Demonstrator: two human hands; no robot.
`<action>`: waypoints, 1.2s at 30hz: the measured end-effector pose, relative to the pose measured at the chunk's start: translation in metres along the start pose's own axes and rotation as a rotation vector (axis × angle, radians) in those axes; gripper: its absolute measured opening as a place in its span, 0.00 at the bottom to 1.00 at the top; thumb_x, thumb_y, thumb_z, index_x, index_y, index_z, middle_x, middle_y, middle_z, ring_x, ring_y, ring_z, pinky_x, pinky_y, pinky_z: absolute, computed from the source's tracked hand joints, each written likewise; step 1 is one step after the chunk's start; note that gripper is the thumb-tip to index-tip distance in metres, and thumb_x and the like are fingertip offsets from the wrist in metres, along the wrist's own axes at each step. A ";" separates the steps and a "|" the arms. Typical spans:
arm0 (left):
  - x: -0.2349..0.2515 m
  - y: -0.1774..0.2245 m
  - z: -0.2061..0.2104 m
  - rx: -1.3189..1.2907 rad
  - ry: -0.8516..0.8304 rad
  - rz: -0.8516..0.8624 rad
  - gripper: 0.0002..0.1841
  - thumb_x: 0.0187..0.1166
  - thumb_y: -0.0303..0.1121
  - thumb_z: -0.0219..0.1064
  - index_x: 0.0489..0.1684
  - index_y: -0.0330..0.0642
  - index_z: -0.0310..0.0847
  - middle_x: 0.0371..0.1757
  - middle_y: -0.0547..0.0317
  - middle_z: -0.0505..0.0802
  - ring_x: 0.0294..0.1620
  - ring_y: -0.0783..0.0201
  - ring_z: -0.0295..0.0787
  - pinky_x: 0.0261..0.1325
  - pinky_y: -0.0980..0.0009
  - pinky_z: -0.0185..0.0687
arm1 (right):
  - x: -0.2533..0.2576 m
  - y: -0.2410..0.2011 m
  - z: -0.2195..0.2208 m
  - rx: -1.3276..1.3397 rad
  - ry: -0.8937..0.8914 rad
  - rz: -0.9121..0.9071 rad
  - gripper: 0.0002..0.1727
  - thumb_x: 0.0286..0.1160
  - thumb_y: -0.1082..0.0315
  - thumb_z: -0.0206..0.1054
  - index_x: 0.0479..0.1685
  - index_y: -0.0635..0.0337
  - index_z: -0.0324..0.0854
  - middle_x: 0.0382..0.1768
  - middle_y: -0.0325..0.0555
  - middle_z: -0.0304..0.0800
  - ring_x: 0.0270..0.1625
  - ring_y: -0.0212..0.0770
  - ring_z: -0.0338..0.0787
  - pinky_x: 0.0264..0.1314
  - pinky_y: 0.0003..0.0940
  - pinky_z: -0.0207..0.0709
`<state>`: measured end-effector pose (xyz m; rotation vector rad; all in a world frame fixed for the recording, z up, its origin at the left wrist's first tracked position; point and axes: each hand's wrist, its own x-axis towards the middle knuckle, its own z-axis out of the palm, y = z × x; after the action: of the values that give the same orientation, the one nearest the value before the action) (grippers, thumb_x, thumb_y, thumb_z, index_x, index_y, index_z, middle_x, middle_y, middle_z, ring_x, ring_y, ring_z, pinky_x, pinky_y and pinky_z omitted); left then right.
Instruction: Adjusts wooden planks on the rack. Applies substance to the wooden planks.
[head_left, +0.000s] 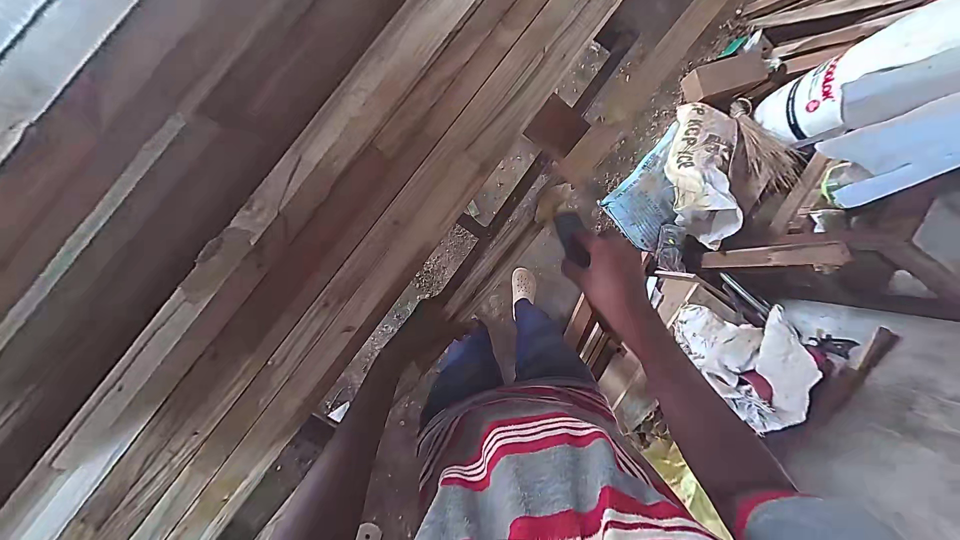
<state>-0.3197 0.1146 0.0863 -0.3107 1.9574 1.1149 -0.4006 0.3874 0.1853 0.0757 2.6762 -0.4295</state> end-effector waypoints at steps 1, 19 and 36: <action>-0.003 0.001 0.003 0.046 0.030 -0.001 0.36 0.69 0.41 0.82 0.77 0.38 0.73 0.48 0.45 0.92 0.43 0.55 0.93 0.54 0.53 0.90 | 0.007 0.000 -0.008 0.030 0.045 0.005 0.27 0.75 0.56 0.75 0.72 0.58 0.82 0.55 0.71 0.86 0.56 0.71 0.87 0.54 0.70 0.80; -0.012 0.007 0.016 0.252 0.152 0.008 0.32 0.71 0.44 0.78 0.72 0.35 0.77 0.49 0.36 0.92 0.52 0.39 0.90 0.60 0.38 0.82 | -0.046 -0.061 0.038 -0.066 -0.178 0.046 0.28 0.81 0.50 0.69 0.72 0.60 0.81 0.51 0.63 0.88 0.52 0.61 0.91 0.52 0.58 0.83; -0.019 -0.033 -0.010 -0.197 -0.210 -0.073 0.36 0.72 0.31 0.79 0.81 0.38 0.65 0.54 0.46 0.90 0.42 0.60 0.94 0.50 0.62 0.93 | -0.052 -0.045 0.054 -0.087 -0.226 -0.007 0.33 0.77 0.58 0.74 0.82 0.53 0.74 0.66 0.67 0.79 0.54 0.64 0.89 0.53 0.59 0.84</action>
<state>-0.2944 0.0846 0.0837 -0.3519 1.6439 1.2433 -0.3366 0.3283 0.1734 -0.0085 2.4691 -0.3033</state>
